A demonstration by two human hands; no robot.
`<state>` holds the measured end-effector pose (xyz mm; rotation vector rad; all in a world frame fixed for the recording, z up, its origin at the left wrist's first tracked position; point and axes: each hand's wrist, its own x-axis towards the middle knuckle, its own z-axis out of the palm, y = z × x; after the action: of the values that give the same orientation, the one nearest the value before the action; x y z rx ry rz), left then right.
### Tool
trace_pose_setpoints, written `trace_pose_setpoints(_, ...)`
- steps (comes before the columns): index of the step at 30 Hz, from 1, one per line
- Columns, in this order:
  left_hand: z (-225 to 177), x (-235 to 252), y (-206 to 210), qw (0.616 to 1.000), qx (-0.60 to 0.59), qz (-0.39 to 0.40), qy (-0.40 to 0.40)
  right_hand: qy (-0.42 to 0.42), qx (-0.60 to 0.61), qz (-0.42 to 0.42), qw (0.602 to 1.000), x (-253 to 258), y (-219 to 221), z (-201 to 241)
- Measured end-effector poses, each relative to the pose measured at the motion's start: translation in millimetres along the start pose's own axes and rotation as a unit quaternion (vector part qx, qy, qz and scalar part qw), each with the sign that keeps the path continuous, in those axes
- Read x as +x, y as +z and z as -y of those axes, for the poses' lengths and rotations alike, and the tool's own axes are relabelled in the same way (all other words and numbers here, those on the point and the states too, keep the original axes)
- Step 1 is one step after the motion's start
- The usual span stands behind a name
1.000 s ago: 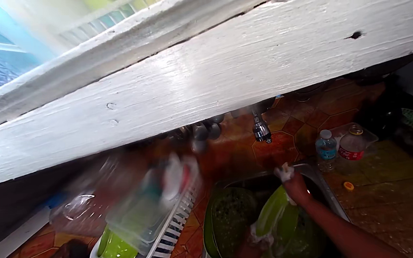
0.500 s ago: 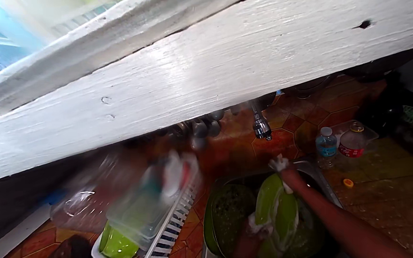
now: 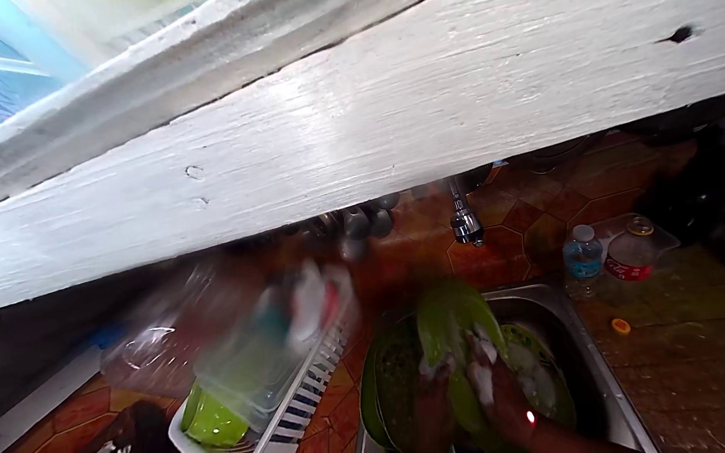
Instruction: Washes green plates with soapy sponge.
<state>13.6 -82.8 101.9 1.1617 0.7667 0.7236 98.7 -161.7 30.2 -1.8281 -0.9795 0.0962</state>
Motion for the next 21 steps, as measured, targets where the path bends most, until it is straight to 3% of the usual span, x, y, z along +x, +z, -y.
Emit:
trace_pose_setpoints(2, 10.8, -7.3, 3.7, 0.998, 0.037, 0.04, -0.011, -0.049, 0.027, -0.019, 0.998, 13.5, -6.6, 7.8)
trace_pose_setpoints(7, 8.7, -18.4, -1.2, 0.996, 0.034, 0.077, -0.029, 0.063, 0.005, -0.05, 0.997, 61.9, -23.7, -40.9)
trace_pose_setpoints(10, -1.6, -13.2, -5.0, 0.999, 0.047, 0.021, -0.019, 0.137, -0.021, 0.027, 0.99, 36.6, -24.7, -33.6)
trace_pose_setpoints(13, 4.6, -6.5, -8.0, 0.997, 0.071, 0.018, -0.031, 0.063, 0.01, 0.055, 0.996, 2.8, -6.0, -8.2)
trace_pose_setpoints(17, 26.6, -14.1, -10.2, 0.985, 0.119, 0.107, -0.061, 0.02, 0.063, -0.015, 0.998, 18.9, -8.7, -10.0)
trace_pose_setpoints(19, 29.0, -18.7, -9.8, 0.979, 0.127, 0.135, -0.081, 0.02, 0.037, -0.084, 0.996, 41.1, -8.2, -38.8)
trace_pose_setpoints(21, 25.6, -23.5, -12.3, 0.98, 0.118, 0.142, -0.075, 0.074, 0.002, -0.103, 0.992, 51.1, -11.0, -68.6)
